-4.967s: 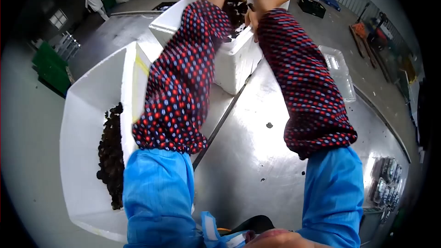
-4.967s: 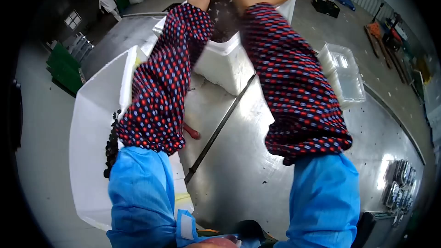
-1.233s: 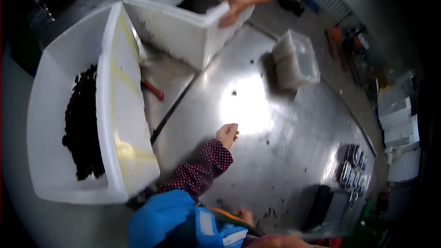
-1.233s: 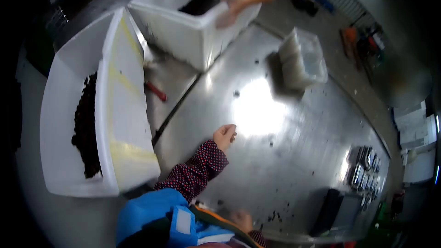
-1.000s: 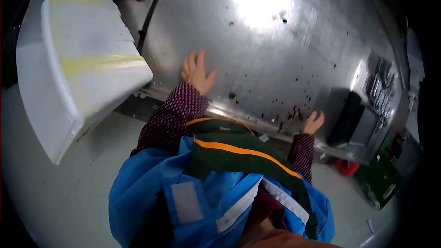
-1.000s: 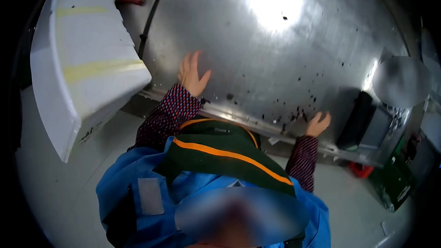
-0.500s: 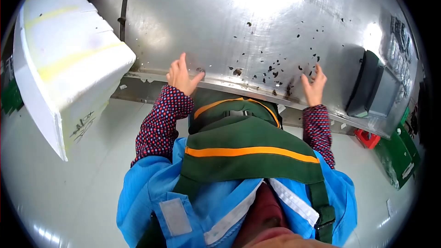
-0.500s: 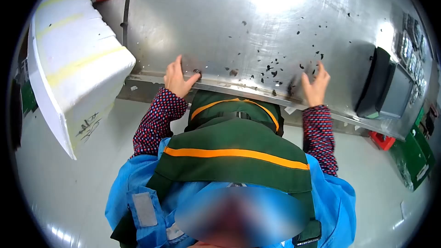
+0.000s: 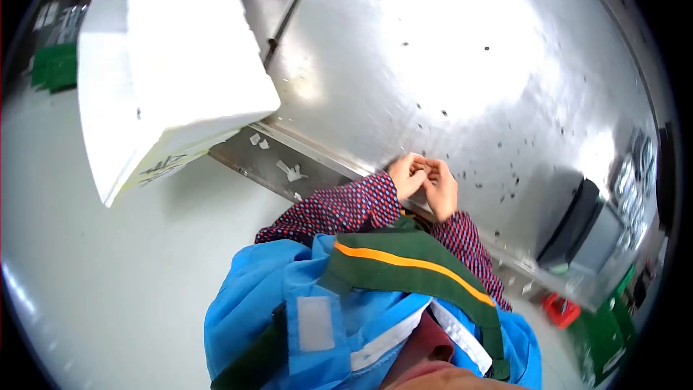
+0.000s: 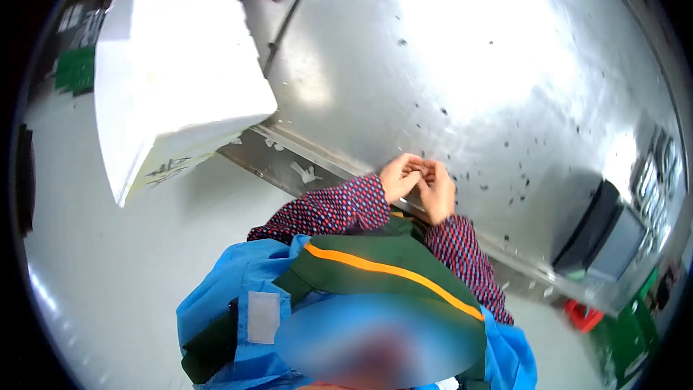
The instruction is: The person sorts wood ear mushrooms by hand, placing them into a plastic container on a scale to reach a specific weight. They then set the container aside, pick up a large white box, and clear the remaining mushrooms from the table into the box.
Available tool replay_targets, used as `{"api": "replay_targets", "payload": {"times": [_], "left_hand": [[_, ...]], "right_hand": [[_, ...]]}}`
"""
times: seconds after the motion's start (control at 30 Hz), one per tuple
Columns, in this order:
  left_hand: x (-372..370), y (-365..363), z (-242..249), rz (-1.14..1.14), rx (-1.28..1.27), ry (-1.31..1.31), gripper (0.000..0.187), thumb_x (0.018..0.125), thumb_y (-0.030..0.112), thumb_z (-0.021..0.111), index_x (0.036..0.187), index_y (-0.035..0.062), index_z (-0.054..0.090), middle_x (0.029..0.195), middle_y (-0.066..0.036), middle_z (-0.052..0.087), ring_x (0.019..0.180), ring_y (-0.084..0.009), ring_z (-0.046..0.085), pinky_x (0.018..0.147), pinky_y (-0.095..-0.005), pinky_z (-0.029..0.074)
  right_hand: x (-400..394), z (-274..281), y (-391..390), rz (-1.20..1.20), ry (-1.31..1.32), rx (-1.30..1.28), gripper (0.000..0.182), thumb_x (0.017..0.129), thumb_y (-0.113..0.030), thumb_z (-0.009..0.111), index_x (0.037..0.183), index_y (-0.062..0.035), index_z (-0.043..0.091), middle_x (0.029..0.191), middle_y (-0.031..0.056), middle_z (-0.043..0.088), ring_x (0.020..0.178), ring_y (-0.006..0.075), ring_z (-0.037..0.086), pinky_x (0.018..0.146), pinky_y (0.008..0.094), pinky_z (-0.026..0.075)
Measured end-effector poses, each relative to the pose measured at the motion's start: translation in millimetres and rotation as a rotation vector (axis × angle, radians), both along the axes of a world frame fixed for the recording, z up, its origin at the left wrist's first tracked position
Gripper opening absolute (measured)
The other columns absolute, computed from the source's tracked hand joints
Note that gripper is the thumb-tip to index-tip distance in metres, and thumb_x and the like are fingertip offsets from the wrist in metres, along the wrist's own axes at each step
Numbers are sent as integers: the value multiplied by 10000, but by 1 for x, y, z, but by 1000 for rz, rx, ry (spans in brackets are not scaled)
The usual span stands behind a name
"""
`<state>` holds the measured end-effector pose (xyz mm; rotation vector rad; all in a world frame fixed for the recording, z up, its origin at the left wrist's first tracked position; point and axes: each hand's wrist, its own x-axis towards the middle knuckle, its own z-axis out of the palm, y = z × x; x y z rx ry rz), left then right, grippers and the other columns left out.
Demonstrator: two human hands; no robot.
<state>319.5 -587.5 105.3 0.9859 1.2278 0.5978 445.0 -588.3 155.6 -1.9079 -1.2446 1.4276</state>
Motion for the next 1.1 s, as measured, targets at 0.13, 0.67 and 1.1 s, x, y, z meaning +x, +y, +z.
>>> {"api": "replay_targets", "payload": {"times": [0.13, 0.67, 1.1], "left_hand": [[10, 59, 75, 567, -415, -322, 266, 892, 326, 529, 877, 60, 537, 706, -27, 531, 667, -130, 513, 622, -267, 439], [-111, 508, 374, 756, 319, -1438, 743, 844, 527, 449, 1399, 122, 169, 1462, -114, 72, 1355, -318, 54, 982, -637, 263], [-8, 32, 72, -661, -4, -88, 318, 904, 285, 531, 1111, 49, 583, 835, -99, 648, 748, -173, 611, 681, -304, 493]], "right_hand": [[-36, 79, 40, 153, 23, 286, 400, 772, 87, 546, 1161, 28, 472, 1010, 171, 577, 933, 268, 586, 784, 339, 479], [1, 99, 56, 49, 11, 423, 108, 848, -79, 572, 913, 4, 596, 824, 132, 613, 708, 180, 589, 649, 272, 457], [45, 55, -75, 5, 640, -103, 267, 853, -221, 619, 1025, -24, 564, 954, 91, 602, 834, 155, 566, 745, 290, 451]]}}
